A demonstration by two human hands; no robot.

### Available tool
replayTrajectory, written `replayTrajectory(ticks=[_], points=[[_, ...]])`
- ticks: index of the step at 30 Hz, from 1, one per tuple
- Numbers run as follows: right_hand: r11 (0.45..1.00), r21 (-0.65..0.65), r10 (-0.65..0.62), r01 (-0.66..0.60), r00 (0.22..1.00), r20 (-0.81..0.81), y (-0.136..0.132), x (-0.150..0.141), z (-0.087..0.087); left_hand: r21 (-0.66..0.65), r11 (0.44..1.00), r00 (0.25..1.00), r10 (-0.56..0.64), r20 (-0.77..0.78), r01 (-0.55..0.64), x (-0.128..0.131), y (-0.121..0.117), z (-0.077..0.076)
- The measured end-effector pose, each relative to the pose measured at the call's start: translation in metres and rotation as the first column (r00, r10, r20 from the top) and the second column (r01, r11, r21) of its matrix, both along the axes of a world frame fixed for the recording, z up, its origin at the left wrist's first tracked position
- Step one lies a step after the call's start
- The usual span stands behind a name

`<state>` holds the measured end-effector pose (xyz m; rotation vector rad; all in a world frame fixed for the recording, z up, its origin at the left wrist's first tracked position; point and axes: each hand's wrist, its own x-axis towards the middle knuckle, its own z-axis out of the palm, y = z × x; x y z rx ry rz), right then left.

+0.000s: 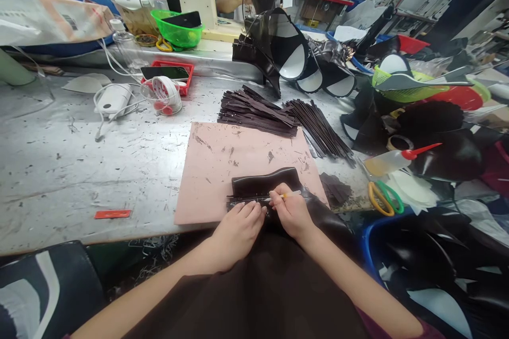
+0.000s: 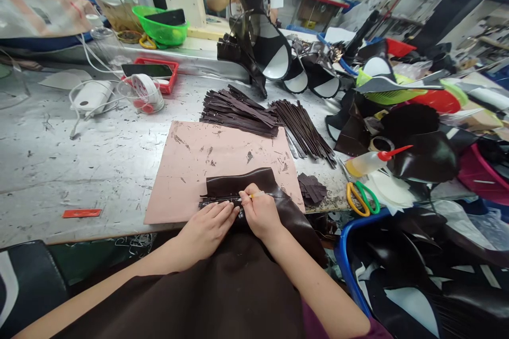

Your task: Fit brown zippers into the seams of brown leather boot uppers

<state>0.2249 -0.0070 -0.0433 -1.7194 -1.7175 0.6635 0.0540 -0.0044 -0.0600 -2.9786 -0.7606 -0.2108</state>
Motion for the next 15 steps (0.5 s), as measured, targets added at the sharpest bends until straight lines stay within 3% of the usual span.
replayTrajectory(ticks=[15], points=[[1.000, 0.016, 0.011, -0.011, 1.000, 0.016, 0.0003, -0.0014, -0.0020, -0.013, 1.000, 1.000, 0.007, -0.014, -0.008, 0.0004, 0.0002, 0.0003]])
